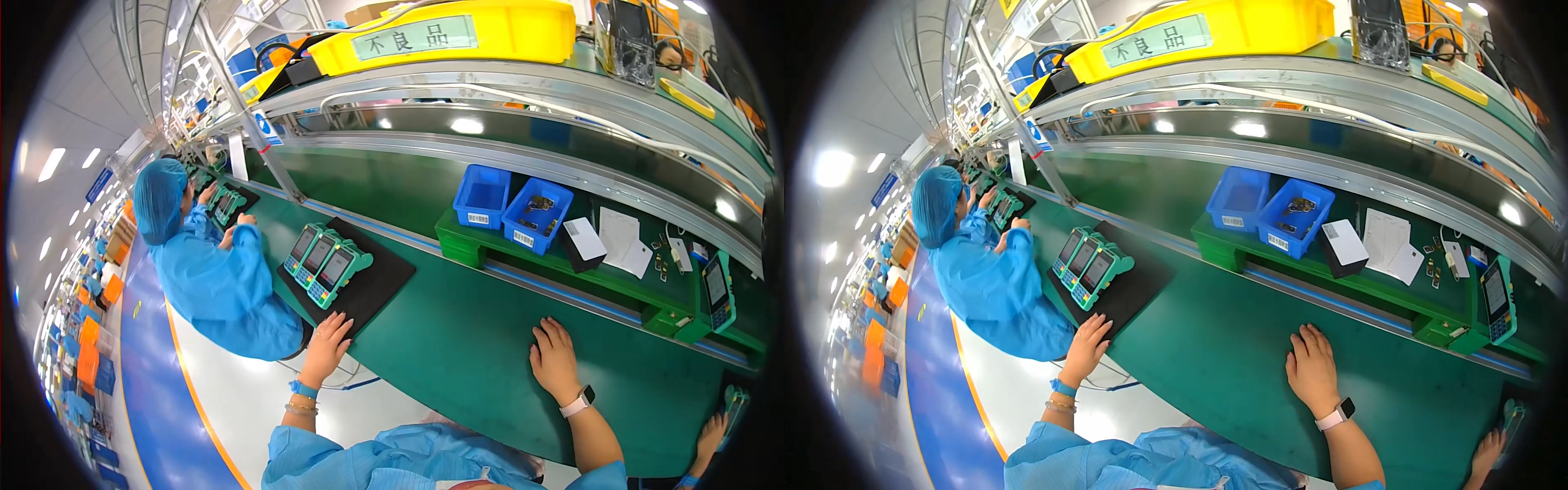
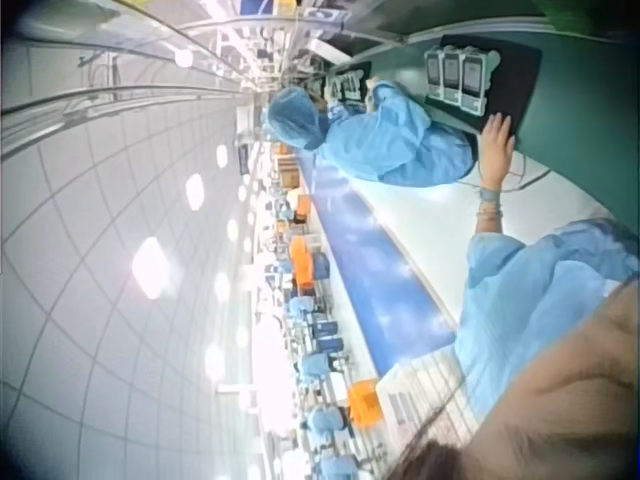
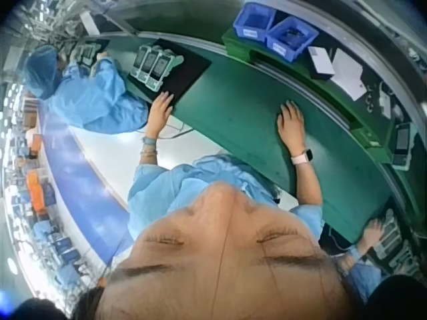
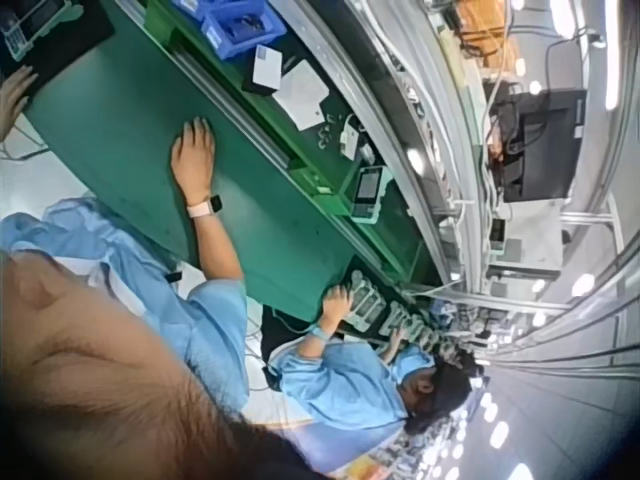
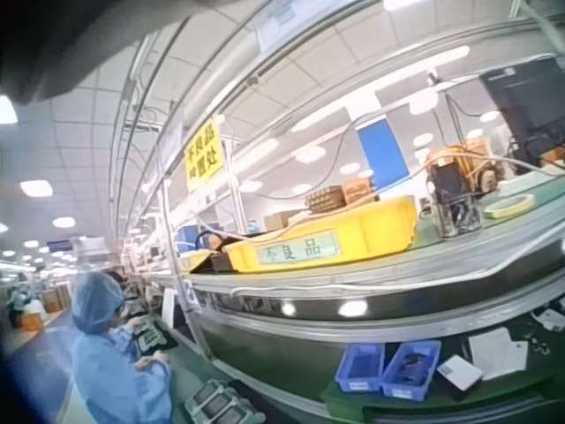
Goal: The person tests handheld payment terminals along an assembly line by tapping their touchscreens and pressing their keypads, then passes the devices down the workbench to the next station.
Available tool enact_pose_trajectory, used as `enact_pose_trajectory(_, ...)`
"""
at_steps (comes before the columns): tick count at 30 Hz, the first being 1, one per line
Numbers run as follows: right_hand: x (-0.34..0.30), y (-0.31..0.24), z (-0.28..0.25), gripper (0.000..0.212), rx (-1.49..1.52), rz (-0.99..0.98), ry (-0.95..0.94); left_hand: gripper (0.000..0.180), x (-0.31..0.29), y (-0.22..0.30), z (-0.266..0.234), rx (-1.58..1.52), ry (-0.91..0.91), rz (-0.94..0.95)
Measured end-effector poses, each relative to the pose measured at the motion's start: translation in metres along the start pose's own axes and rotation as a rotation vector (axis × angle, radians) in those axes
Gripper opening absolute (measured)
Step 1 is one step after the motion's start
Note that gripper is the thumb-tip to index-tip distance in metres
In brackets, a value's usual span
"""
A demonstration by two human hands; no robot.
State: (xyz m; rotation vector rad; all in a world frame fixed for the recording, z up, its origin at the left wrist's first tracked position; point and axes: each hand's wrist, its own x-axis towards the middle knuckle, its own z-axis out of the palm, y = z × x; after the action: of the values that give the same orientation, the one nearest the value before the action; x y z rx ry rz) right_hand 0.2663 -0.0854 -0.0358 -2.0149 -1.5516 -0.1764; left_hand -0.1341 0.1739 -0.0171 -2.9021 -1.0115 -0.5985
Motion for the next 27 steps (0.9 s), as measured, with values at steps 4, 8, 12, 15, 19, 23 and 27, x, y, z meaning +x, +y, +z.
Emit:
enact_pose_trajectory(4,0.001,-0.001,-0.001,0.033,0.002,-0.015,0.001,0.044,-0.002,-0.009,0.008,0.157,0.116,0.068)
enact_pose_trajectory(8,0.001,-0.002,0.002,0.033,-0.005,-0.013,0.002,0.049,0.012,-0.020,0.007,-0.045,0.187,-0.057)
enact_pose_trajectory(12,0.000,0.000,0.004,0.033,-0.006,-0.019,0.019,0.041,0.028,-0.007,0.012,-0.070,0.254,-0.033)
enact_pose_trajectory(15,0.000,0.000,0.006,0.032,0.004,-0.013,0.021,0.040,0.043,0.022,0.008,0.033,0.276,0.078)
enact_pose_trajectory(19,-0.001,0.006,0.007,0.033,0.039,0.013,0.031,0.034,0.045,0.092,0.008,-0.048,0.235,0.190)
enact_pose_trajectory(23,-0.007,0.003,0.005,0.036,0.364,0.216,0.047,0.034,0.031,0.164,0.012,-0.257,0.240,0.347)
enact_pose_trajectory(27,-0.029,-0.027,-0.007,0.051,1.211,0.657,0.086,0.032,0.014,0.236,0.007,-0.460,0.233,0.448)
